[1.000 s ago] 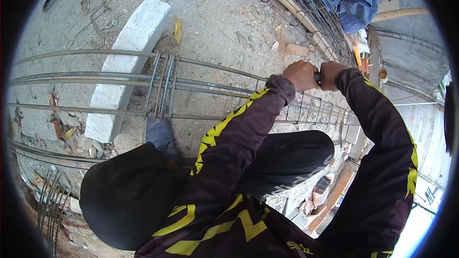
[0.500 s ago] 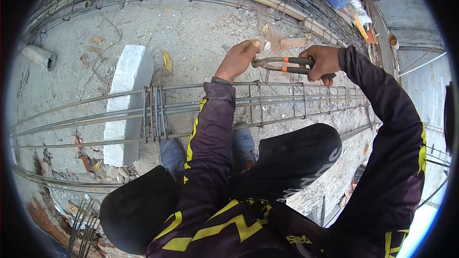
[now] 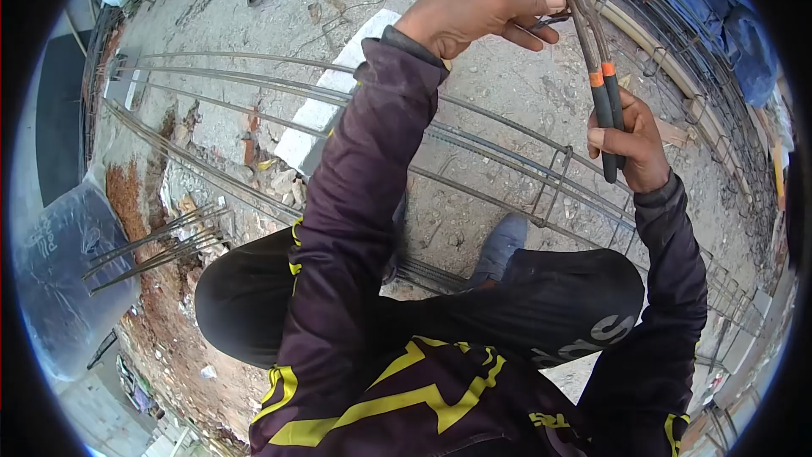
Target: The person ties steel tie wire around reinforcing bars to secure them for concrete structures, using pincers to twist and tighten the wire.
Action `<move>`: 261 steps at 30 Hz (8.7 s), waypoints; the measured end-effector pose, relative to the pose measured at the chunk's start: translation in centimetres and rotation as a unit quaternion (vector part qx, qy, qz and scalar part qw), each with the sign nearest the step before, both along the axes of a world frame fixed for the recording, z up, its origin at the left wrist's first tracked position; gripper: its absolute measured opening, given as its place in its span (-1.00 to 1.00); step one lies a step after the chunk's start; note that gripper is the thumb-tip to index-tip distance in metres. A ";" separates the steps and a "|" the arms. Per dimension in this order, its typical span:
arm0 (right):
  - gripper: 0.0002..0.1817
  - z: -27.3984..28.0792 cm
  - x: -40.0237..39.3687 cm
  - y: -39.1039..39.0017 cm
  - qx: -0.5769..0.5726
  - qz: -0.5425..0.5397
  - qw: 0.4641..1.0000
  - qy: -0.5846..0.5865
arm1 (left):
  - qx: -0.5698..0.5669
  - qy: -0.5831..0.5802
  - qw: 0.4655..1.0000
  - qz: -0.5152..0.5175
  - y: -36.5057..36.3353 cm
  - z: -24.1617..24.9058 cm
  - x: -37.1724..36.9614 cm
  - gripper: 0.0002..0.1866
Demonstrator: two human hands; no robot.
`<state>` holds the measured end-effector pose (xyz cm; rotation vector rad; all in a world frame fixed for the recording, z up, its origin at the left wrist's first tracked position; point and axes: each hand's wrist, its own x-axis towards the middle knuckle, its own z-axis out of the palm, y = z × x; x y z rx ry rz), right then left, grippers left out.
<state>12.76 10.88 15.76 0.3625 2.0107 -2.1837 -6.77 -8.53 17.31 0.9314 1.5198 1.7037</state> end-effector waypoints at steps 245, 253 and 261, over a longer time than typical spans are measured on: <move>-0.27 -18.1 -5.6 -36.1 -0.242 -0.170 0.952 -0.076 | -0.237 0.451 0.799 -0.319 -15.3 -12.7 -7.7 0.07; -0.27 -16.2 -2.8 -33.4 -0.111 -0.043 0.992 -0.043 | -0.185 0.494 0.812 -0.251 -11.7 -12.5 -4.4 0.30; -0.22 -17.2 7.0 -31.8 -0.129 -0.400 0.901 -0.112 | -0.207 0.435 0.848 -0.221 -8.6 -15.7 -0.7 0.17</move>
